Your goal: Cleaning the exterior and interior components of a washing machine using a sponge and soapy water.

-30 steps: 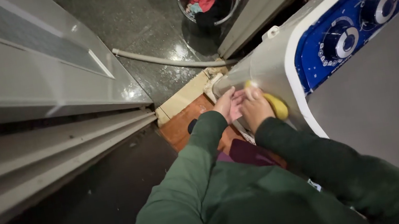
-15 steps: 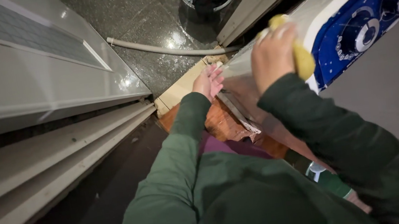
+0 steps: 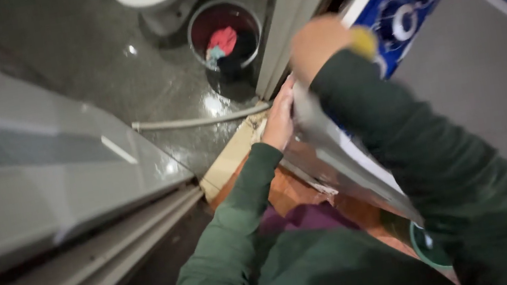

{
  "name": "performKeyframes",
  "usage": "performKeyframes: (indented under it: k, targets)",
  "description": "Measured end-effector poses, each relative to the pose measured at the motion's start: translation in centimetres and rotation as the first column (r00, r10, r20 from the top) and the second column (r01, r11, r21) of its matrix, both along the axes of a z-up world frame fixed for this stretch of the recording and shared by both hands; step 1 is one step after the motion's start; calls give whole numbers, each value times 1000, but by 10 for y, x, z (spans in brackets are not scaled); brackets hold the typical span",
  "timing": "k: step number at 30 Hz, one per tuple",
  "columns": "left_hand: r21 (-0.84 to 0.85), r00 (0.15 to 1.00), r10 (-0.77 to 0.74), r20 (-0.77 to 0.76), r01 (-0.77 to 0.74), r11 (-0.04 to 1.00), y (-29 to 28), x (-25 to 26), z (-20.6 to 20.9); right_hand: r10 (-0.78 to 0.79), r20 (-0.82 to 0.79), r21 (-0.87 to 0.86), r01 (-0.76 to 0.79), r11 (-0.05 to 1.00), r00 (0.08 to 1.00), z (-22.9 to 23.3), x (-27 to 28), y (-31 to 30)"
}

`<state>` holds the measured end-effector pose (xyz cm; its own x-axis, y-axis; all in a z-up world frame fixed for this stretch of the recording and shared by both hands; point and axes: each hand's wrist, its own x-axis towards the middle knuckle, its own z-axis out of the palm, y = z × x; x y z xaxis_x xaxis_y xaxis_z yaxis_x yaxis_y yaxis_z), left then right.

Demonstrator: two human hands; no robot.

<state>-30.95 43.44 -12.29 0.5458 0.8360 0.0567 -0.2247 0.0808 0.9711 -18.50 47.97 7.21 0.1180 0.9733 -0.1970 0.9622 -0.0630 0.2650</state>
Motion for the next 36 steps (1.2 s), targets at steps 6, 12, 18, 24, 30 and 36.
performKeyframes:
  k: [6, 12, 18, 24, 30, 36]
  targets:
    - [124, 988, 8, -156, 12, 992, 6, -2, -3, -64, -238, -2, 65, 998, 969, 51, -5, -18]
    - [498, 966, 236, -102, -156, 853, -21, -2, 5, 181, -96, 249, -152, 956, 979, 28, -29, -49]
    - [808, -214, 779, -589, -124, 576, -124, 84, 163, 614, -57, 681, -418, 601, 788, 15, -21, -168]
    - [60, 940, 339, -42, -337, 940, -215, 65, 64, 484, -621, 545, -104, 832, 616, 2, 62, -297]
    - [661, 710, 528, -466, -118, 741, -284, 108, 80, 78, -815, 118, 33, 992, 574, -38, 176, -429]
    - [781, 667, 476, -573, 268, 564, -296, 134, 140, 188, -697, 88, -178, 980, 692, -70, 268, -489]
